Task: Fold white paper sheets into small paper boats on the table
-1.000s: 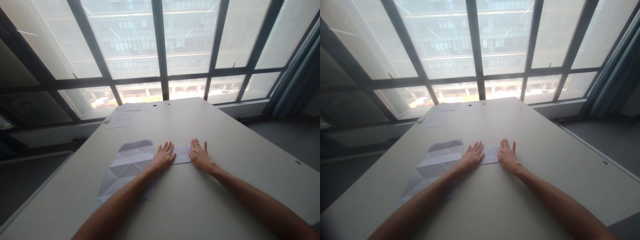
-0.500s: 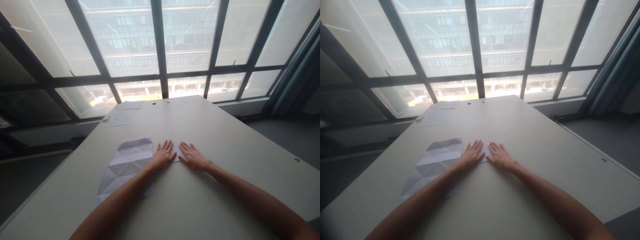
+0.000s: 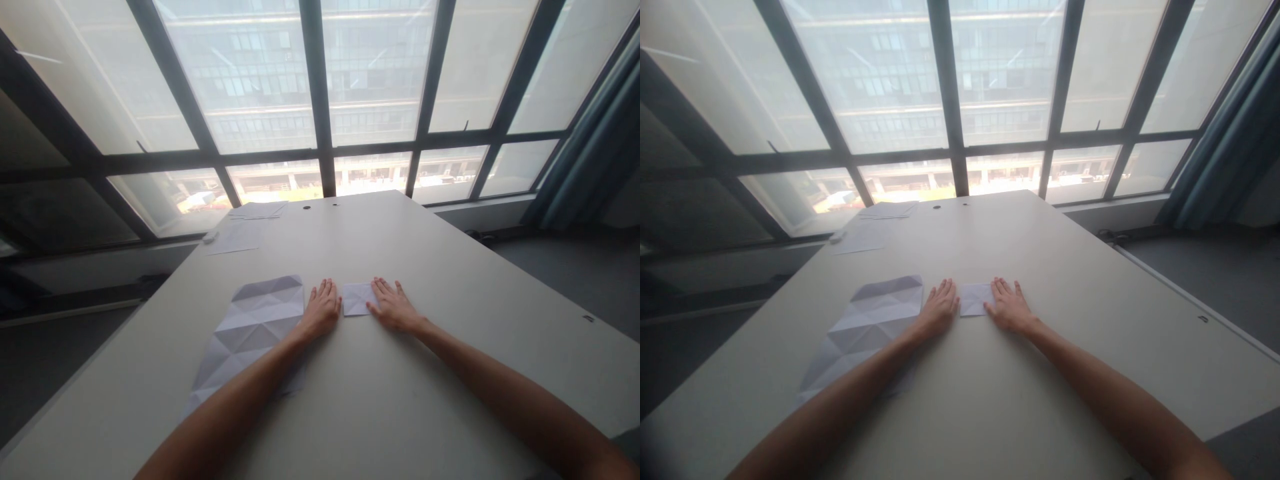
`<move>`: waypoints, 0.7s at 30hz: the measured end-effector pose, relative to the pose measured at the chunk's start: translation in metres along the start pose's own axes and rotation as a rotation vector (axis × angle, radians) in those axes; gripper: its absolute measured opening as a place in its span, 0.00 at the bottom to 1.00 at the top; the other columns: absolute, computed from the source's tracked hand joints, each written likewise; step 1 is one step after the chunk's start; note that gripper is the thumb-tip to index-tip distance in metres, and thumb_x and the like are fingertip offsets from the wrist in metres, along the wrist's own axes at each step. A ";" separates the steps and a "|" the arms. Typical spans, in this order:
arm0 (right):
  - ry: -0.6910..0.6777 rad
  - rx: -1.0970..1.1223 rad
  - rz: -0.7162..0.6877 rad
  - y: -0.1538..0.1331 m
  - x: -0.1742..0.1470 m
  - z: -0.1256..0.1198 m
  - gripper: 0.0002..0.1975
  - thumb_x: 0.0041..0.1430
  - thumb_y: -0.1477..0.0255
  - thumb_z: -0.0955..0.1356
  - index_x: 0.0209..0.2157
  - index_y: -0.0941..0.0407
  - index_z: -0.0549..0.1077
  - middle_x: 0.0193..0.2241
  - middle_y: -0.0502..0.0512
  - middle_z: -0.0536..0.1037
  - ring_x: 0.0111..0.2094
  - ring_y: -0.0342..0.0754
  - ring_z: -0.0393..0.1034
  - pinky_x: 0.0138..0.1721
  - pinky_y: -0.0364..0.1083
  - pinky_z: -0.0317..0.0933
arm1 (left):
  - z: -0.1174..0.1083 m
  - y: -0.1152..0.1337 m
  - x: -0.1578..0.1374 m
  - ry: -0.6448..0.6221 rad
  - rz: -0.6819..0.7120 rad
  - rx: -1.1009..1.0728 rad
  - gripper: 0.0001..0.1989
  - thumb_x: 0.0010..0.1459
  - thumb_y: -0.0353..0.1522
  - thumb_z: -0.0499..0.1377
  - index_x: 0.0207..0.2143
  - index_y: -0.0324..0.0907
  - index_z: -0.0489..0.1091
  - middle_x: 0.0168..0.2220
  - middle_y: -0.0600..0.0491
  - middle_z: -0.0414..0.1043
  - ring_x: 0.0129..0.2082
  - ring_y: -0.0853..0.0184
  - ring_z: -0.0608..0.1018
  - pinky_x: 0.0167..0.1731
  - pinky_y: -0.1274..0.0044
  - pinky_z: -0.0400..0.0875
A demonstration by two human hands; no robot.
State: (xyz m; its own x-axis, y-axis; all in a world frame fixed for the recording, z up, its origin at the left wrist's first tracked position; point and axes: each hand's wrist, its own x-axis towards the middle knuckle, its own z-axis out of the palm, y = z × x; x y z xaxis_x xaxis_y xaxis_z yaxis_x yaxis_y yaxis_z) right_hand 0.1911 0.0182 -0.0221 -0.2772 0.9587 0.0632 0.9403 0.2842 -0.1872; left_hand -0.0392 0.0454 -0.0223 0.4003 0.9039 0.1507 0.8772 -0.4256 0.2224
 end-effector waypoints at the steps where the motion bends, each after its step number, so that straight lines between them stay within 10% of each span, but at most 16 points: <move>1: 0.007 0.006 0.008 0.001 0.000 0.000 0.36 0.66 0.57 0.54 0.67 0.66 0.49 0.68 0.65 0.47 0.69 0.56 0.37 0.65 0.63 0.26 | -0.001 0.000 0.001 0.025 -0.018 -0.029 0.27 0.68 0.36 0.41 0.63 0.28 0.56 0.67 0.35 0.50 0.68 0.52 0.51 0.64 0.57 0.47; 6: 0.067 0.027 0.011 -0.001 -0.001 0.002 0.34 0.65 0.58 0.57 0.66 0.64 0.53 0.67 0.67 0.51 0.68 0.56 0.40 0.65 0.63 0.26 | -0.006 0.002 0.005 0.124 0.083 -0.183 0.24 0.66 0.31 0.44 0.61 0.33 0.62 0.64 0.42 0.59 0.65 0.62 0.59 0.64 0.68 0.52; 14: 0.200 -0.009 -0.182 -0.009 -0.006 -0.011 0.25 0.66 0.59 0.59 0.59 0.57 0.66 0.63 0.64 0.61 0.67 0.57 0.44 0.63 0.66 0.20 | -0.003 0.004 -0.002 -0.050 0.275 -0.115 0.24 0.67 0.37 0.48 0.63 0.43 0.59 0.67 0.47 0.54 0.67 0.59 0.55 0.65 0.61 0.48; 21: 0.109 0.037 -0.199 -0.011 -0.010 -0.021 0.33 0.61 0.52 0.64 0.60 0.58 0.64 0.62 0.67 0.63 0.63 0.58 0.54 0.62 0.56 0.46 | -0.009 0.006 0.002 0.184 0.155 -0.332 0.25 0.61 0.24 0.45 0.60 0.40 0.63 0.61 0.48 0.63 0.62 0.64 0.64 0.63 0.68 0.57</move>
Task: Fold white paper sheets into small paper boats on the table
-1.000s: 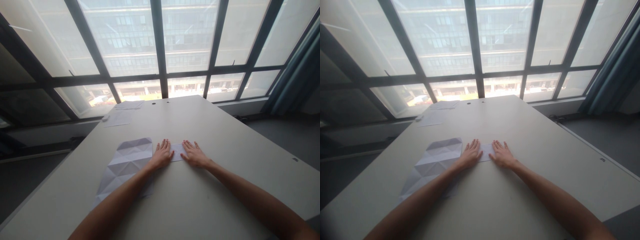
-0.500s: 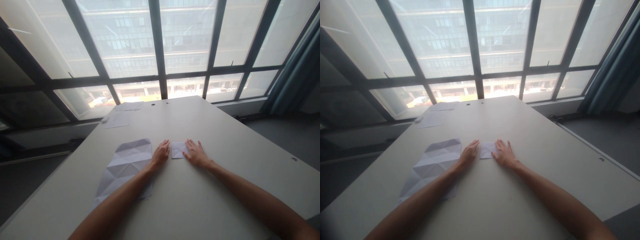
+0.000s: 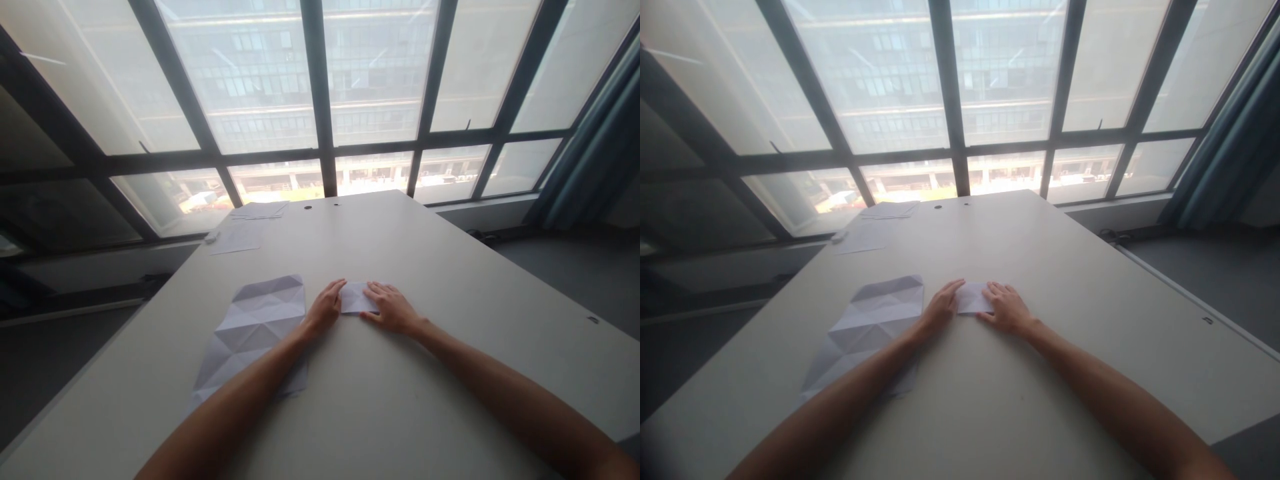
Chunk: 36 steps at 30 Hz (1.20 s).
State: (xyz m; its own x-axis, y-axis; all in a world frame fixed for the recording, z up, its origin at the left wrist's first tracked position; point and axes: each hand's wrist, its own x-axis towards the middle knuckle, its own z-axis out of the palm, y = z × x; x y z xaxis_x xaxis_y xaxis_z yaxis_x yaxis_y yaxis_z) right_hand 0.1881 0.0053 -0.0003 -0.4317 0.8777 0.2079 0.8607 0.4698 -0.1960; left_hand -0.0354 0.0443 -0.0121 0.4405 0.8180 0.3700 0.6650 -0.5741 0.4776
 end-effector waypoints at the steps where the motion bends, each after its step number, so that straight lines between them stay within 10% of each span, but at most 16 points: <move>1: -0.006 -0.005 0.001 -0.001 0.000 -0.002 0.32 0.61 0.52 0.64 0.59 0.58 0.65 0.61 0.67 0.64 0.63 0.58 0.56 0.62 0.55 0.47 | -0.003 0.001 0.001 0.078 -0.005 -0.049 0.25 0.61 0.23 0.44 0.59 0.41 0.64 0.59 0.48 0.66 0.60 0.65 0.67 0.62 0.68 0.59; 6: -0.021 -0.048 -0.017 -0.012 -0.002 -0.011 0.27 0.62 0.54 0.64 0.55 0.57 0.69 0.58 0.66 0.68 0.60 0.59 0.60 0.59 0.54 0.51 | -0.013 0.007 0.002 0.285 0.005 -0.139 0.20 0.61 0.23 0.46 0.51 0.42 0.69 0.51 0.50 0.72 0.53 0.65 0.72 0.56 0.69 0.66; 13: -0.021 -0.023 -0.023 -0.020 -0.004 -0.013 0.23 0.64 0.55 0.62 0.51 0.57 0.72 0.53 0.65 0.72 0.58 0.58 0.61 0.57 0.53 0.55 | -0.012 0.006 0.001 0.237 0.040 -0.149 0.14 0.60 0.23 0.50 0.42 0.42 0.72 0.44 0.51 0.75 0.47 0.64 0.75 0.52 0.71 0.69; 27: 0.115 0.087 0.114 -0.009 0.003 -0.009 0.20 0.69 0.63 0.56 0.37 0.54 0.77 0.36 0.56 0.79 0.38 0.49 0.73 0.40 0.44 0.61 | -0.007 0.003 0.003 0.309 -0.026 -0.158 0.19 0.60 0.24 0.49 0.53 0.43 0.64 0.49 0.49 0.71 0.50 0.65 0.74 0.51 0.69 0.70; 36: 0.055 0.077 -0.028 -0.009 0.001 -0.007 0.11 0.60 0.73 0.65 0.43 0.53 0.77 0.46 0.56 0.77 0.49 0.51 0.67 0.51 0.48 0.59 | -0.009 0.000 0.003 0.255 -0.056 -0.142 0.11 0.64 0.32 0.50 0.41 0.42 0.72 0.41 0.50 0.76 0.43 0.63 0.77 0.48 0.70 0.71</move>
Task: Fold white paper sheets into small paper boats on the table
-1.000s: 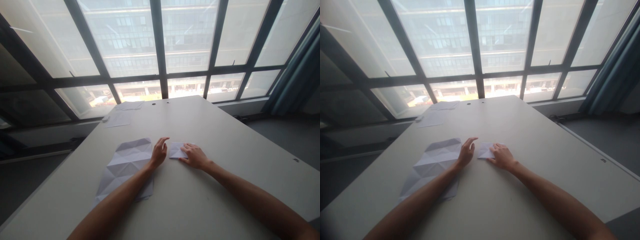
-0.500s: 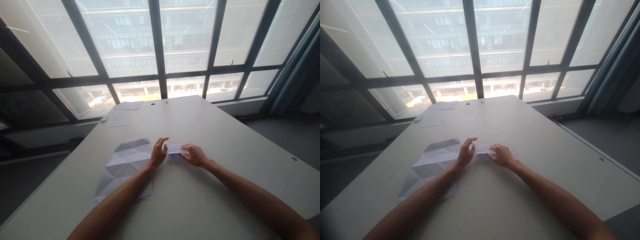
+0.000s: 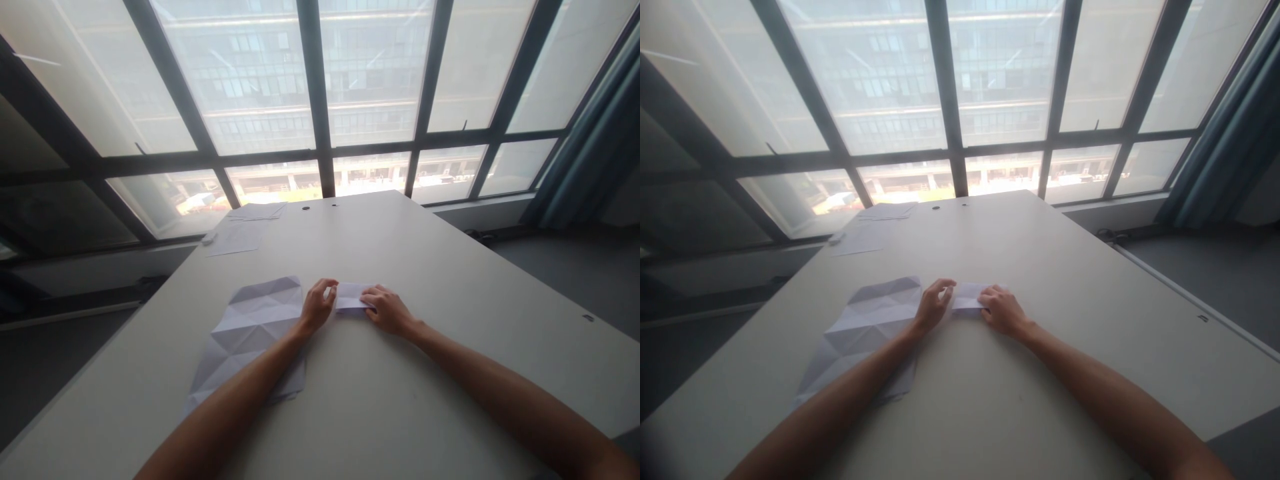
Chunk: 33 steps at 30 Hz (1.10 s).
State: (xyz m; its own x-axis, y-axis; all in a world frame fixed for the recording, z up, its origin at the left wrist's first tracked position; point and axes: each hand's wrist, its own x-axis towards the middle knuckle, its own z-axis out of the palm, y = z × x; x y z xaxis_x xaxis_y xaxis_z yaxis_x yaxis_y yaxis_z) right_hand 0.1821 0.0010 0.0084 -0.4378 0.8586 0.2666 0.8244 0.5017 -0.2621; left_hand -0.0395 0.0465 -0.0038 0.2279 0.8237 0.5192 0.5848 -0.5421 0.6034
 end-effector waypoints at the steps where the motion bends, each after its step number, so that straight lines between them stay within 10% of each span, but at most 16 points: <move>1: -0.003 0.001 -0.032 0.000 0.000 -0.001 0.12 0.59 0.73 0.66 0.43 0.52 0.77 0.47 0.55 0.77 0.50 0.51 0.66 0.52 0.48 0.58 | -0.001 0.001 0.000 -0.002 0.002 0.002 0.12 0.65 0.33 0.50 0.41 0.42 0.73 0.42 0.50 0.76 0.44 0.63 0.77 0.48 0.70 0.71; 8: 0.002 0.062 -0.171 -0.009 -0.003 -0.007 0.16 0.63 0.60 0.64 0.45 0.52 0.77 0.50 0.57 0.75 0.52 0.53 0.66 0.55 0.52 0.57 | 0.003 0.001 -0.004 -0.251 0.127 0.183 0.21 0.63 0.31 0.51 0.57 0.41 0.66 0.58 0.47 0.68 0.60 0.61 0.67 0.62 0.66 0.58; 14: 0.087 0.080 -0.079 -0.018 0.002 0.006 0.17 0.67 0.69 0.59 0.52 0.54 0.72 0.55 0.58 0.73 0.57 0.50 0.62 0.60 0.51 0.52 | 0.003 0.005 -0.007 -0.540 0.272 0.285 0.24 0.65 0.35 0.51 0.63 0.48 0.59 0.65 0.50 0.58 0.67 0.59 0.56 0.65 0.59 0.48; 21: -0.115 0.026 -0.012 -0.016 0.006 0.030 0.33 0.67 0.62 0.56 0.68 0.64 0.47 0.68 0.64 0.49 0.68 0.55 0.39 0.66 0.57 0.35 | 0.003 0.003 -0.007 -0.611 0.243 0.312 0.30 0.65 0.36 0.50 0.68 0.45 0.48 0.68 0.49 0.49 0.69 0.61 0.48 0.65 0.59 0.42; 33: -0.075 0.066 0.024 -0.014 0.007 0.035 0.37 0.64 0.56 0.59 0.67 0.63 0.50 0.67 0.63 0.51 0.68 0.54 0.41 0.67 0.56 0.33 | 0.006 -0.002 -0.006 -0.605 0.187 0.325 0.27 0.67 0.35 0.44 0.68 0.47 0.48 0.68 0.52 0.49 0.69 0.61 0.48 0.65 0.61 0.41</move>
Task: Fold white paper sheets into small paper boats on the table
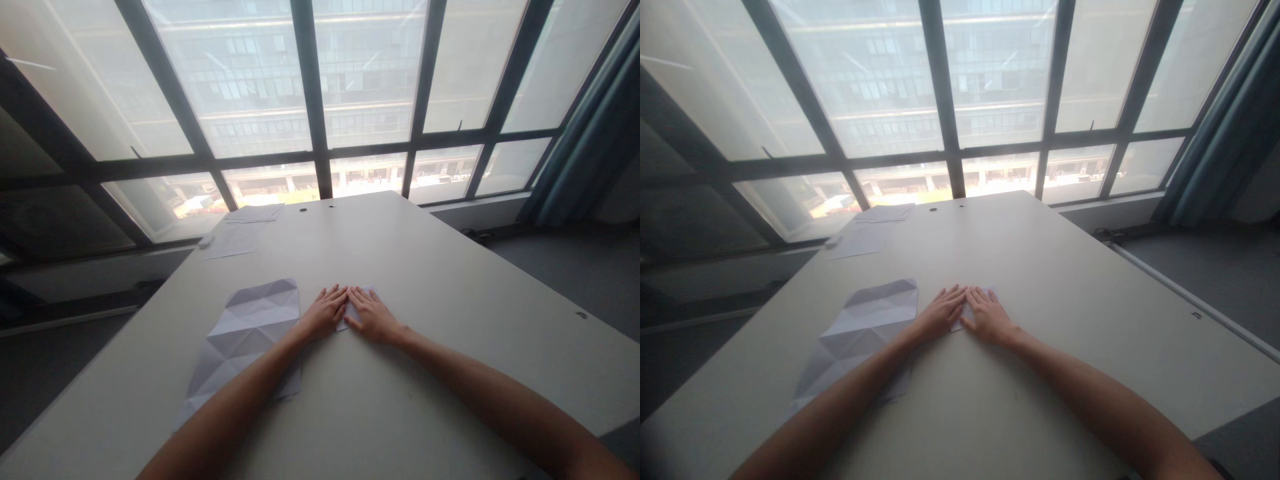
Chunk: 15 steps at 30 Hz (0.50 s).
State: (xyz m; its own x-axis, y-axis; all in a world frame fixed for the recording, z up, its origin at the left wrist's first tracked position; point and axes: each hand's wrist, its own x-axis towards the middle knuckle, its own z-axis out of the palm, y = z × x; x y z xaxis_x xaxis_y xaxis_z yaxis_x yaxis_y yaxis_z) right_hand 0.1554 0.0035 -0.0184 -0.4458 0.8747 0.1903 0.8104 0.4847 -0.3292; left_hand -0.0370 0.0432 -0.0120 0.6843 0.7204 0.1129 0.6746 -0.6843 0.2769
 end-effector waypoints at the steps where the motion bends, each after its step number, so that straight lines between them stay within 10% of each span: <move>1: 0.005 0.006 -0.002 0.000 0.000 0.000 0.37 0.64 0.56 0.59 0.67 0.63 0.50 0.67 0.63 0.52 0.68 0.54 0.41 0.67 0.56 0.33 | 0.000 0.000 0.000 -0.003 0.001 -0.003 0.27 0.67 0.35 0.44 0.68 0.47 0.48 0.68 0.52 0.49 0.69 0.61 0.48 0.65 0.61 0.41; 15: 0.001 -0.075 0.129 0.003 -0.002 -0.001 0.43 0.63 0.48 0.55 0.66 0.68 0.52 0.67 0.68 0.51 0.68 0.57 0.39 0.66 0.57 0.30 | 0.004 -0.003 -0.002 -0.022 -0.043 0.124 0.30 0.69 0.43 0.39 0.68 0.39 0.46 0.70 0.45 0.41 0.69 0.59 0.44 0.65 0.59 0.39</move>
State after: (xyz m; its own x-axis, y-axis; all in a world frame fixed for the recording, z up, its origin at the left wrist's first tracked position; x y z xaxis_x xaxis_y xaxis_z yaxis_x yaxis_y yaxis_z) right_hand 0.1589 0.0026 -0.0190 -0.3363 0.9295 0.1515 0.8871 0.3666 -0.2806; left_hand -0.0390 0.0435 -0.0165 0.6589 0.7477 0.0822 0.7317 -0.6624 0.1609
